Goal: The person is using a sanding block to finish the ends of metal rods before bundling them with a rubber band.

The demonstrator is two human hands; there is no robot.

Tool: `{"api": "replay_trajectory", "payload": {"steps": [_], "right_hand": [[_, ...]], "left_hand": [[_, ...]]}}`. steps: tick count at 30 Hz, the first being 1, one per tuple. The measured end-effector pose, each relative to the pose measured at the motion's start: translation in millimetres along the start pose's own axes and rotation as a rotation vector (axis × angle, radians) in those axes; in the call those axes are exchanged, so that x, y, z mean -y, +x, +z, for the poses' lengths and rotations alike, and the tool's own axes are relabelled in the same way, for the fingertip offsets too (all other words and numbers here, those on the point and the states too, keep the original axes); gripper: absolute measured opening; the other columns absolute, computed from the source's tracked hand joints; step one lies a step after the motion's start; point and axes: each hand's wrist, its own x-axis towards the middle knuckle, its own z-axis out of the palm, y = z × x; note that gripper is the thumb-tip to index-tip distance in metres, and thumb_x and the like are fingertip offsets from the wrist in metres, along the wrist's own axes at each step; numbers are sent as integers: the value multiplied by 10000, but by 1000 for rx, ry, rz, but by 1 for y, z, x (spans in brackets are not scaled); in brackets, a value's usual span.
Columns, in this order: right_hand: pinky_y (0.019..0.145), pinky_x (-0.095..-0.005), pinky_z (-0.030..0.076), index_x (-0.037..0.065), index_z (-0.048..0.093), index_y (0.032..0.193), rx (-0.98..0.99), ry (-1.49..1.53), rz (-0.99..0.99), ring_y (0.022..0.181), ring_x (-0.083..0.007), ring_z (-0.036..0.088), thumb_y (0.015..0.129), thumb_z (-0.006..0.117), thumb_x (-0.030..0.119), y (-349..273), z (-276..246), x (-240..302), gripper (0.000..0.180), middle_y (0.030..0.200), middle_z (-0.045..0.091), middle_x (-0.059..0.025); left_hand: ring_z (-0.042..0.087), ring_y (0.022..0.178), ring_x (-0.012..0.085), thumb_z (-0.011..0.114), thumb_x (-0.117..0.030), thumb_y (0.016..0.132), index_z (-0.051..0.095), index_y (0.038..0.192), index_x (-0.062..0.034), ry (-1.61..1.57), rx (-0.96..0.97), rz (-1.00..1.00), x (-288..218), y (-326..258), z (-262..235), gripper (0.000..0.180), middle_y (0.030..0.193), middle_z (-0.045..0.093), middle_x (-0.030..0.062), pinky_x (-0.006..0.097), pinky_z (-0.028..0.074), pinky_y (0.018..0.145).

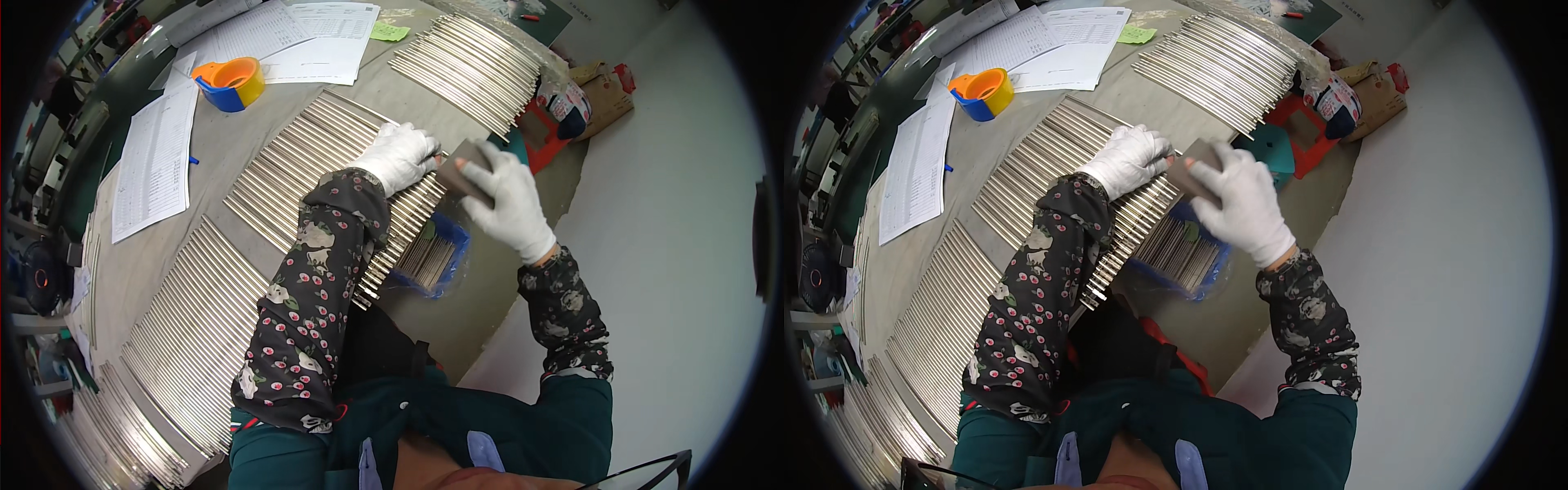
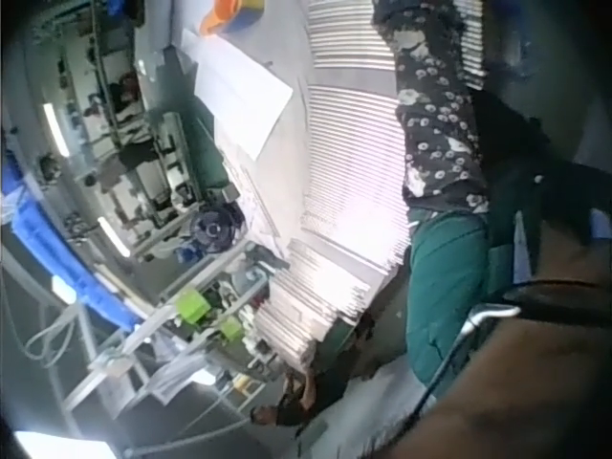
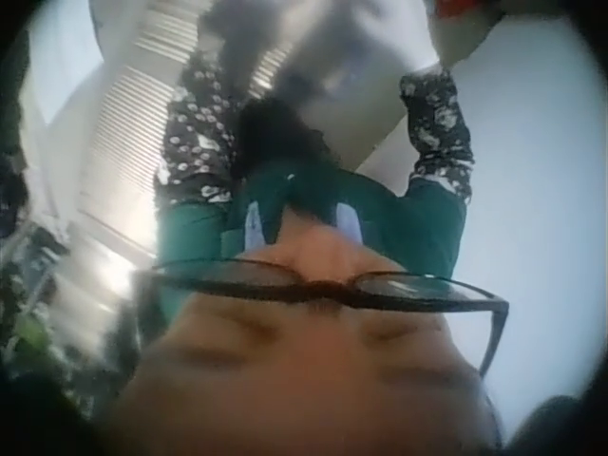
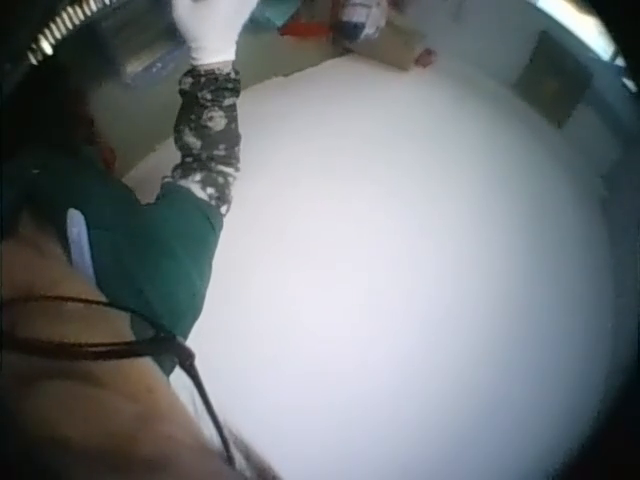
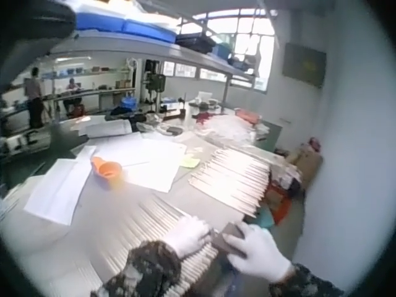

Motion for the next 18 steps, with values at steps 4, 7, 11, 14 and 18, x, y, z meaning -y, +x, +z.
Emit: {"api": "replay_trajectory", "payload": {"steps": [4, 7, 11, 14, 18], "right_hand": [[806, -405, 454, 127, 647, 1066, 9, -274, 250, 959, -320, 541, 642, 671, 222, -13, -9, -27, 436, 1191, 534, -180], [829, -404, 445, 128, 645, 1071, 38, -180, 240, 986, -321, 531, 641, 678, 228, -19, -6, -20, 442, 1209, 523, -178], [842, -407, 439, 127, 639, 1076, 39, -174, 253, 1003, -323, 525, 634, 688, 227, -22, -8, -20, 456, 1220, 509, -181], [838, -408, 441, 120, 632, 1080, 33, -157, 241, 997, -327, 524, 638, 683, 225, -16, -11, -14, 457, 1215, 505, -191], [803, -406, 453, 109, 638, 1064, 8, -36, 7, 954, -328, 538, 646, 672, 210, -2, -12, 18, 431, 1167, 523, -203]], "left_hand": [[565, 957, 298, 528, -278, 883, 637, 945, -81, -4, 10, -12, -6, 2, -3, 234, 909, 642, 108, 412, 394, 849], [566, 950, 302, 535, -281, 879, 627, 966, -82, -25, -4, 7, -7, -1, -6, 236, 899, 640, 111, 410, 396, 850], [567, 945, 302, 543, -290, 874, 624, 969, -85, -21, 25, -3, -9, -3, -9, 240, 901, 641, 104, 408, 394, 853], [566, 942, 303, 546, -295, 871, 625, 963, -88, -6, -15, 6, 1, 0, 2, 240, 901, 640, 101, 409, 393, 851], [560, 942, 304, 540, -298, 872, 629, 958, -93, 5, -50, 24, -1, -1, 2, 240, 905, 640, 101, 416, 390, 841]]}}
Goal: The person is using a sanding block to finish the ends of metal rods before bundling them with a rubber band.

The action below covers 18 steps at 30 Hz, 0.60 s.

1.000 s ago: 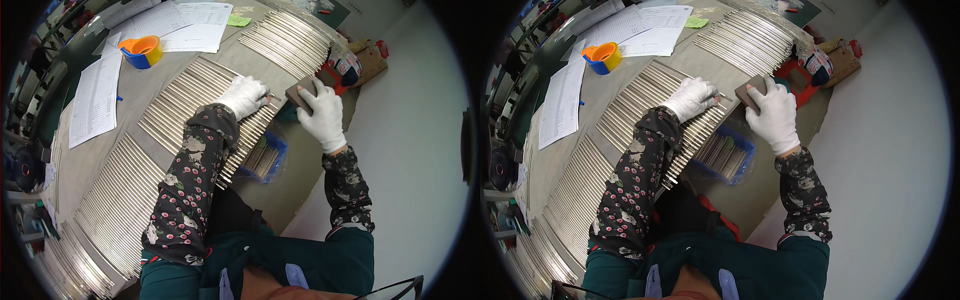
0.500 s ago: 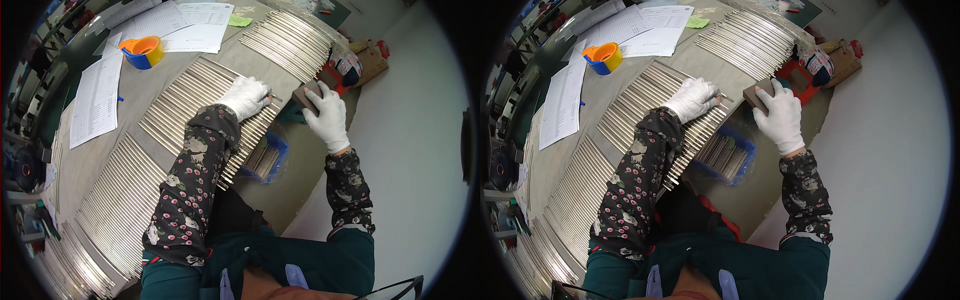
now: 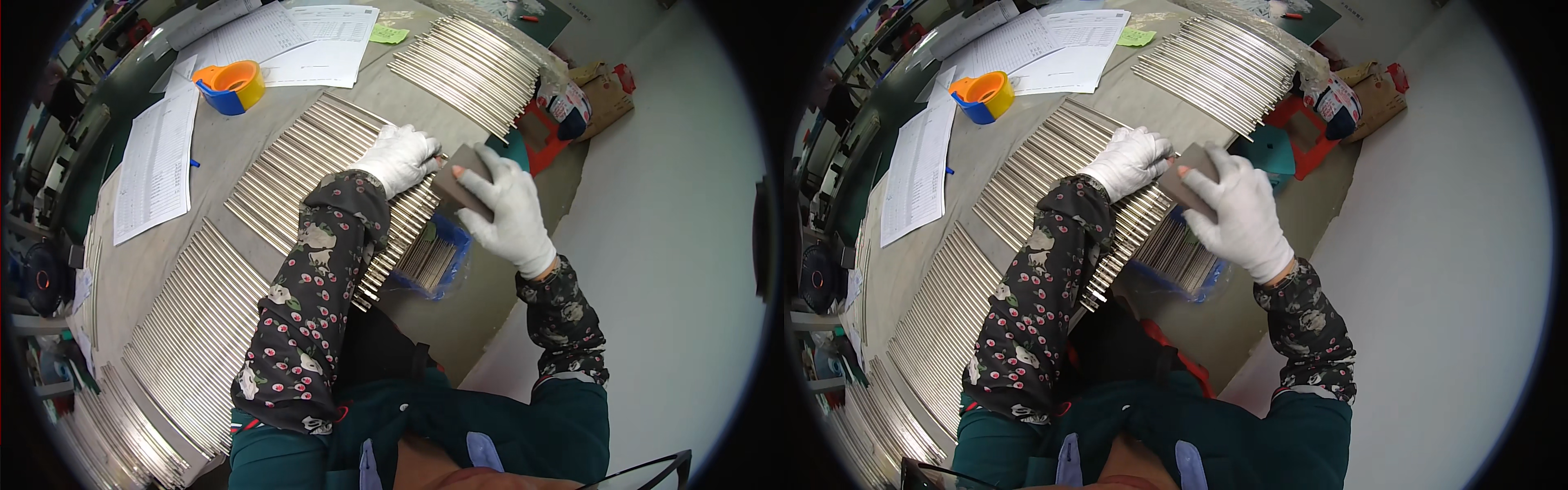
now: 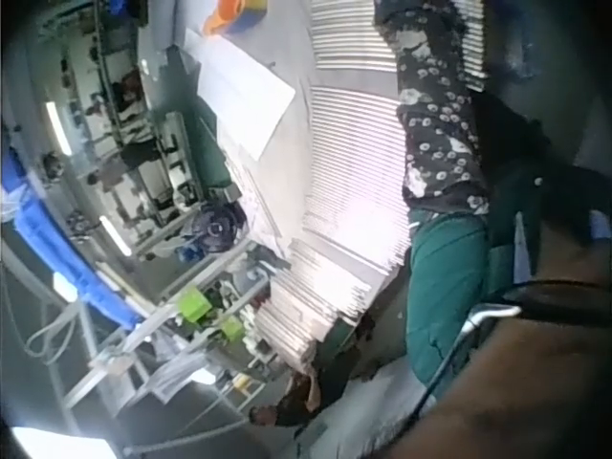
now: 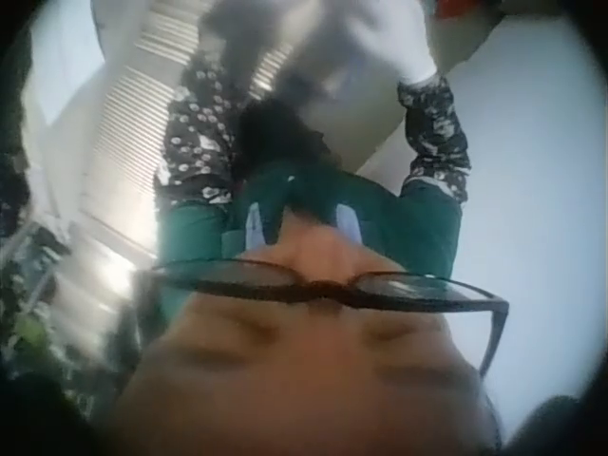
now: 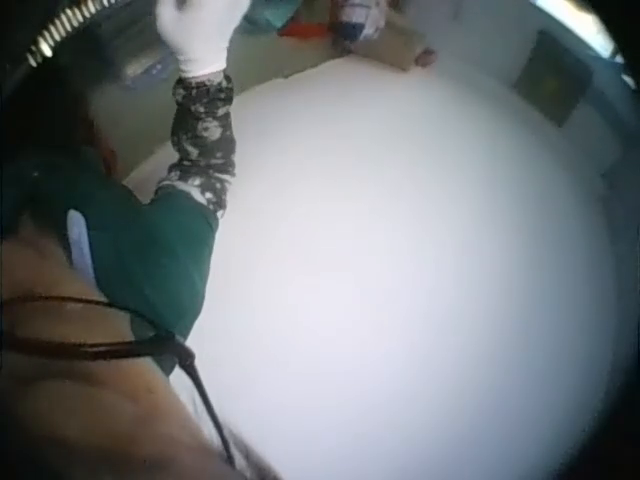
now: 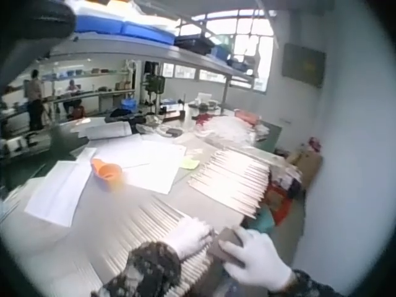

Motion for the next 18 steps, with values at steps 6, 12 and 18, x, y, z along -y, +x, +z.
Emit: {"api": "replay_trajectory", "payload": {"steps": [6, 12, 18], "right_hand": [[747, -408, 463, 107, 649, 1044, -24, -172, 137, 919, -318, 553, 642, 662, 205, 4, 2, -28, 414, 1148, 540, -192], [755, -399, 462, 120, 648, 1047, 30, -323, 239, 953, -322, 549, 651, 653, 235, 4, 6, -33, 412, 1169, 538, -196], [809, -408, 460, 123, 633, 1070, -8, -144, 239, 964, -326, 539, 650, 665, 216, -11, 6, -31, 431, 1193, 525, -191]], "left_hand": [[558, 944, 301, 525, -290, 879, 633, 955, -90, -13, 40, 1, 1, 2, 2, 240, 903, 642, 102, 421, 389, 830], [557, 941, 293, 536, -285, 876, 630, 959, -90, -2, 51, -21, 1, 4, 2, 232, 915, 641, 99, 413, 387, 852], [557, 890, 284, 655, -225, 777, 625, 899, -129, 140, -320, -26, -2, 1, 7, 158, 876, 593, 58, 397, 464, 763]]}}
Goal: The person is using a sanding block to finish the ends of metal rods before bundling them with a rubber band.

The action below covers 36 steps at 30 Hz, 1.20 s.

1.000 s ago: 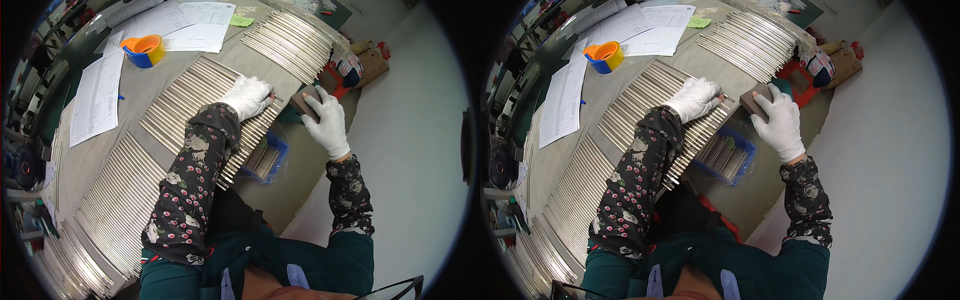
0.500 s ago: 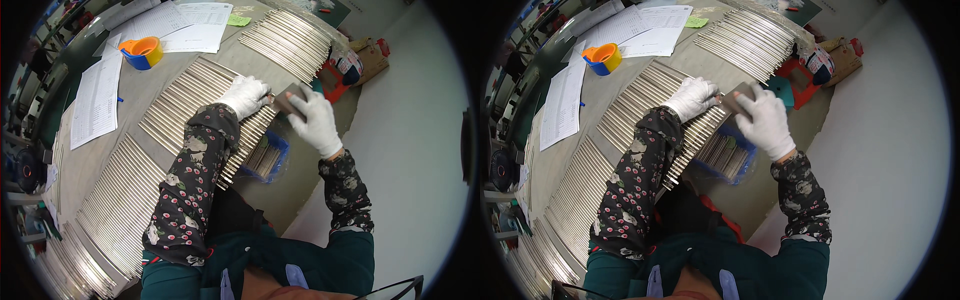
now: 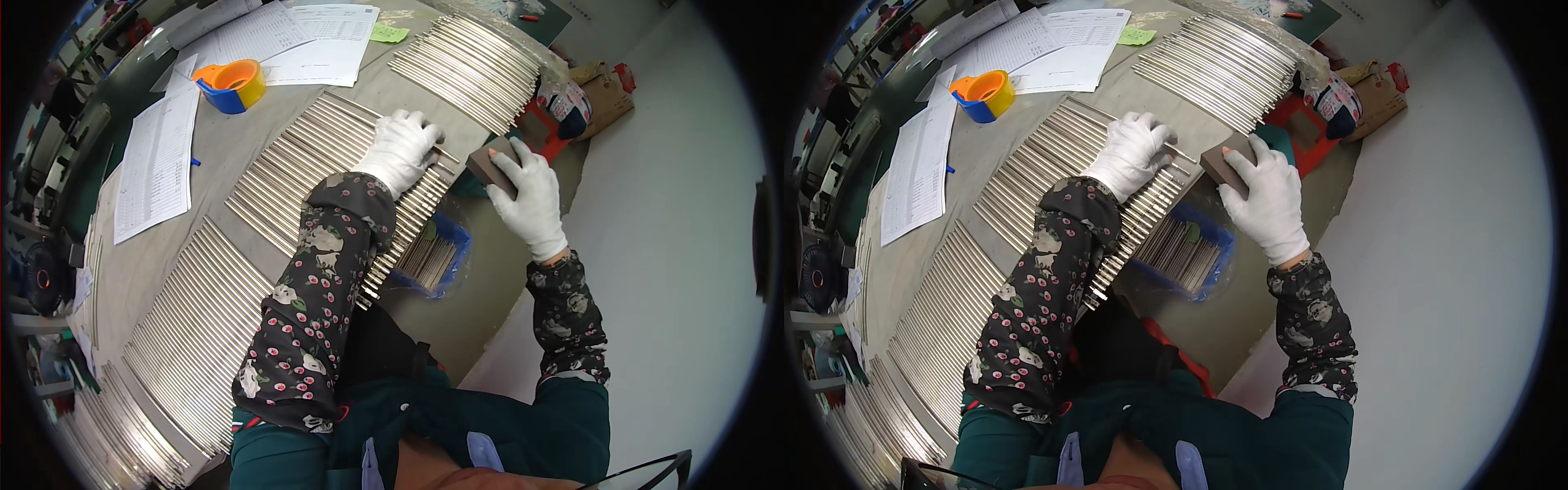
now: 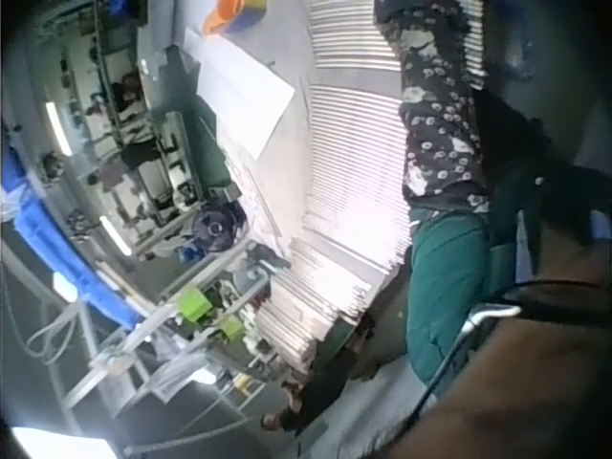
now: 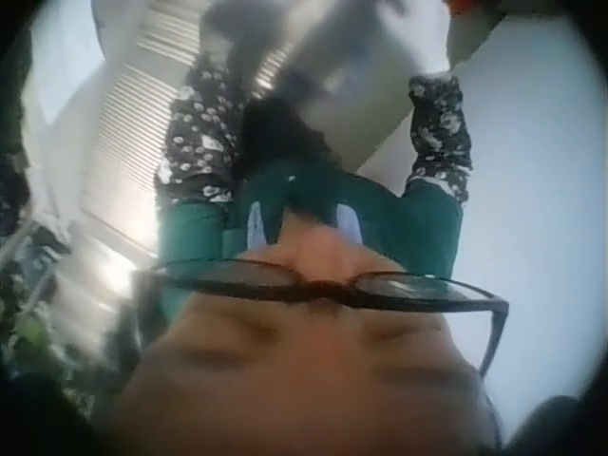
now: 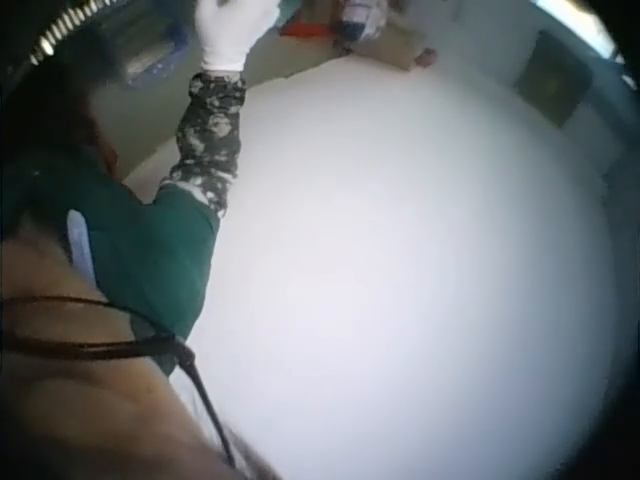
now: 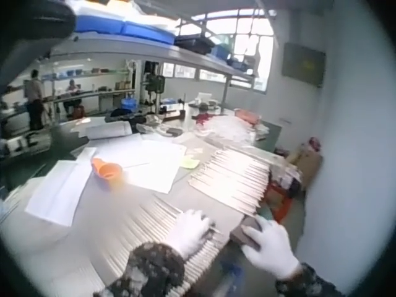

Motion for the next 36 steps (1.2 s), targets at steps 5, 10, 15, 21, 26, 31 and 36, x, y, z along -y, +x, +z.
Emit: {"api": "replay_trajectory", "payload": {"steps": [5, 10, 15, 21, 26, 31, 36], "right_hand": [[821, -407, 452, 125, 620, 1085, 19, -7, 6, 975, -332, 535, 648, 671, 212, -10, -3, -6, 448, 1200, 519, -196], [820, -411, 447, 123, 618, 1085, 37, 5, 10, 978, -335, 534, 646, 671, 216, -16, -8, -6, 451, 1202, 517, -198], [824, -407, 441, 120, 611, 1091, 52, -1, 11, 977, -327, 525, 643, 667, 219, -18, -7, -4, 462, 1205, 516, -192], [824, -404, 442, 117, 616, 1081, 27, 15, -12, 975, -320, 526, 638, 671, 215, -15, -9, -3, 457, 1207, 510, -187], [814, -399, 451, 99, 629, 1049, 7, 191, -101, 962, -329, 536, 630, 672, 206, -7, -8, 20, 434, 1191, 516, -198], [744, -418, 463, 94, 643, 1014, 23, 50, -123, 877, -328, 556, 618, 663, 192, 8, -4, 22, 409, 1113, 545, -197], [735, -392, 472, 110, 653, 1010, 35, 189, -301, 901, -320, 564, 622, 672, 210, 7, -9, 31, 401, 1105, 546, -192]], "left_hand": [[548, 914, 262, 627, -251, 788, 636, 905, -137, 50, 191, -1, -4, 0, -5, 164, 918, 591, 56, 404, 442, 780], [534, 1000, 265, 587, -260, 825, 648, 989, -120, 31, 472, 22, -7, 2, -27, 224, 1002, 591, 85, 416, 422, 850], [513, 1052, 276, 611, -222, 799, 636, 1031, -121, 55, 620, -32, -15, 13, -27, 254, 1048, 575, 98, 427, 413, 885], [555, 926, 273, 664, -156, 756, 626, 921, -123, -102, 313, 85, 1, -6, -6, 173, 875, 605, 56, 389, 450, 797], [568, 877, 275, 652, -109, 743, 629, 903, -105, -131, 340, 120, 7, -5, -4, 163, 854, 615, 66, 397, 452, 776], [569, 891, 282, 633, -110, 762, 625, 910, -95, -185, 366, 62, 4, -4, -8, 149, 860, 621, 76, 397, 432, 806], [569, 888, 284, 619, -129, 780, 619, 898, -95, -173, 351, 36, 4, -7, -9, 123, 846, 622, 83, 393, 401, 824]]}}
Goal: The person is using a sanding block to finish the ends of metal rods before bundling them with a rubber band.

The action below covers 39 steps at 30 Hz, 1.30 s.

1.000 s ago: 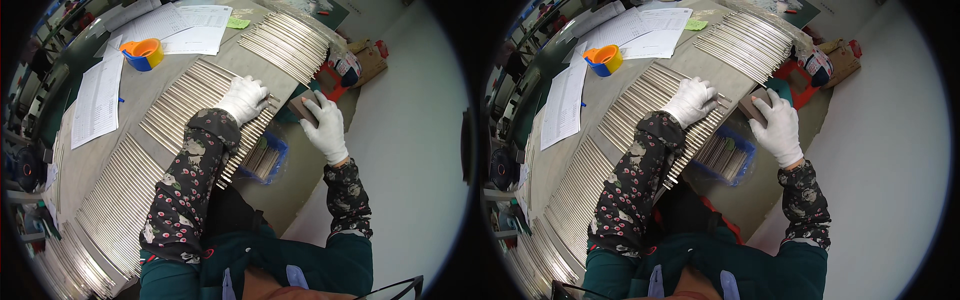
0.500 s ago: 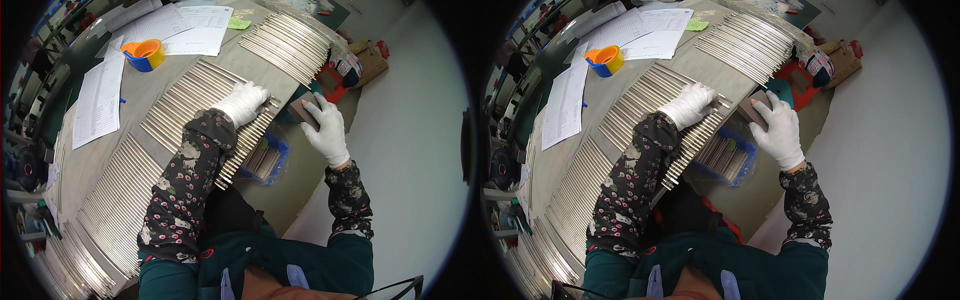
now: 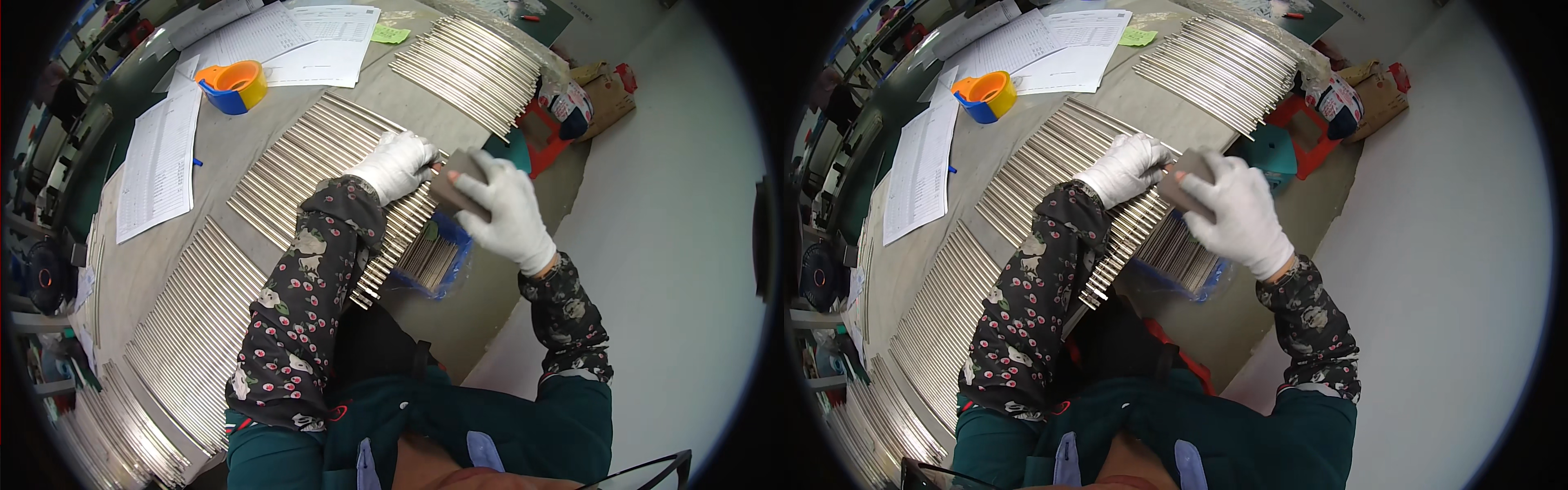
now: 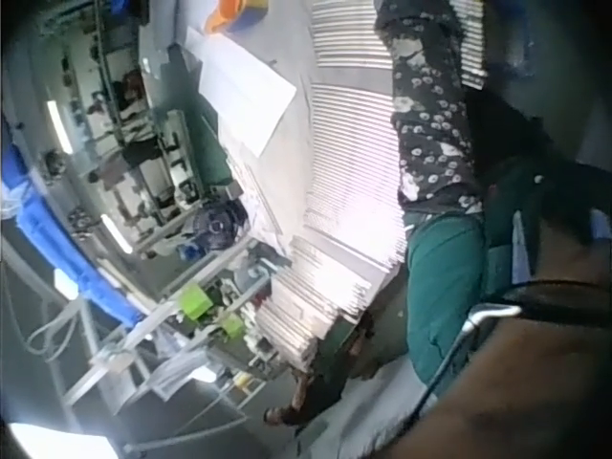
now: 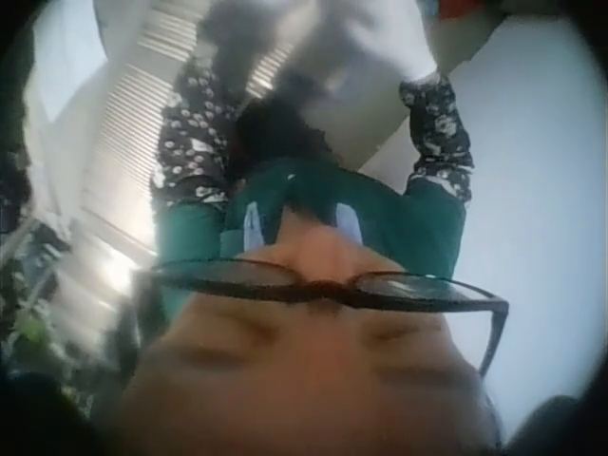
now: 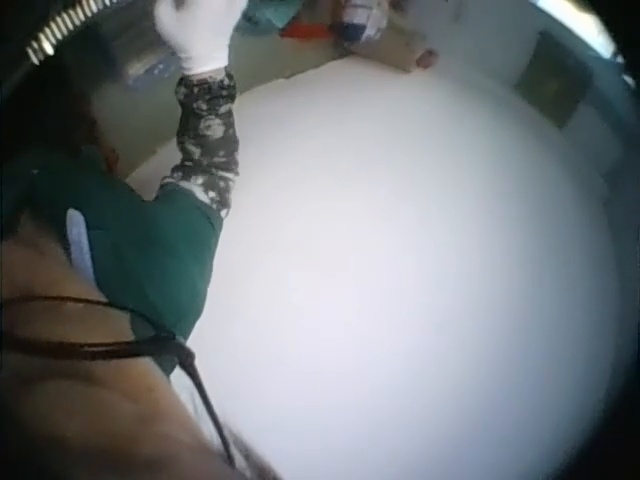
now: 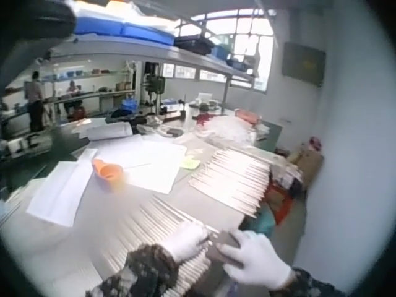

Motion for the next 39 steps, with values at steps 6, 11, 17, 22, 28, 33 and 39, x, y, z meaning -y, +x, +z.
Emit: {"api": "replay_trajectory", "payload": {"steps": [6, 11, 17, 22, 28, 33, 39], "right_hand": [[721, -413, 464, 109, 654, 990, -61, -192, 190, 894, -318, 555, 614, 669, 195, -3, -2, -19, 386, 1115, 545, -174], [697, -388, 443, 134, 635, 1040, -19, -300, 162, 919, -311, 548, 633, 665, 213, -2, 5, -13, 416, 1164, 529, -182], [766, -390, 455, 128, 646, 1042, -77, -273, 294, 947, -306, 539, 632, 671, 214, -12, 6, -25, 420, 1192, 524, -177], [794, -399, 456, 129, 639, 1056, -67, -241, 294, 967, -309, 535, 634, 669, 214, -20, 3, -22, 431, 1201, 520, -174], [804, -397, 449, 131, 632, 1064, -19, -230, 317, 984, -312, 529, 636, 665, 218, -28, 2, -20, 439, 1212, 513, -178], [812, -401, 434, 135, 623, 1075, -18, -198, 321, 984, -311, 522, 634, 661, 226, -30, 3, -18, 452, 1222, 506, -183], [804, -396, 434, 130, 619, 1074, -47, -182, 268, 979, -306, 522, 617, 672, 218, -28, -1, -14, 468, 1219, 501, -180]], "left_hand": [[577, 890, 291, 616, -143, 794, 625, 904, -87, -40, 34, -10, 1, 6, 0, 124, 838, 628, 96, 398, 409, 820], [605, 868, 304, 570, -246, 845, 664, 909, -86, 10, -22, 28, 3, 5, 6, 196, 834, 655, 112, 408, 431, 810], [548, 958, 271, 598, -251, 820, 661, 935, -114, 76, -22, 5, -2, 5, 6, 189, 906, 626, 73, 400, 428, 821], [553, 901, 265, 643, -228, 776, 640, 896, -132, 199, -218, -51, -10, -2, 3, 153, 879, 591, 49, 399, 449, 764], [534, 957, 271, 657, -229, 777, 633, 895, -122, 126, 17, 24, -10, -8, -7, 162, 920, 583, 52, 427, 408, 819], [548, 974, 281, 645, -205, 779, 643, 879, -125, 46, 194, -76, -16, 1, -13, 128, 903, 631, 84, 413, 413, 825], [568, 884, 271, 645, -186, 789, 621, 865, -114, -41, -13, 15, -3, -2, 3, 107, 848, 631, 50, 413, 402, 788]]}}
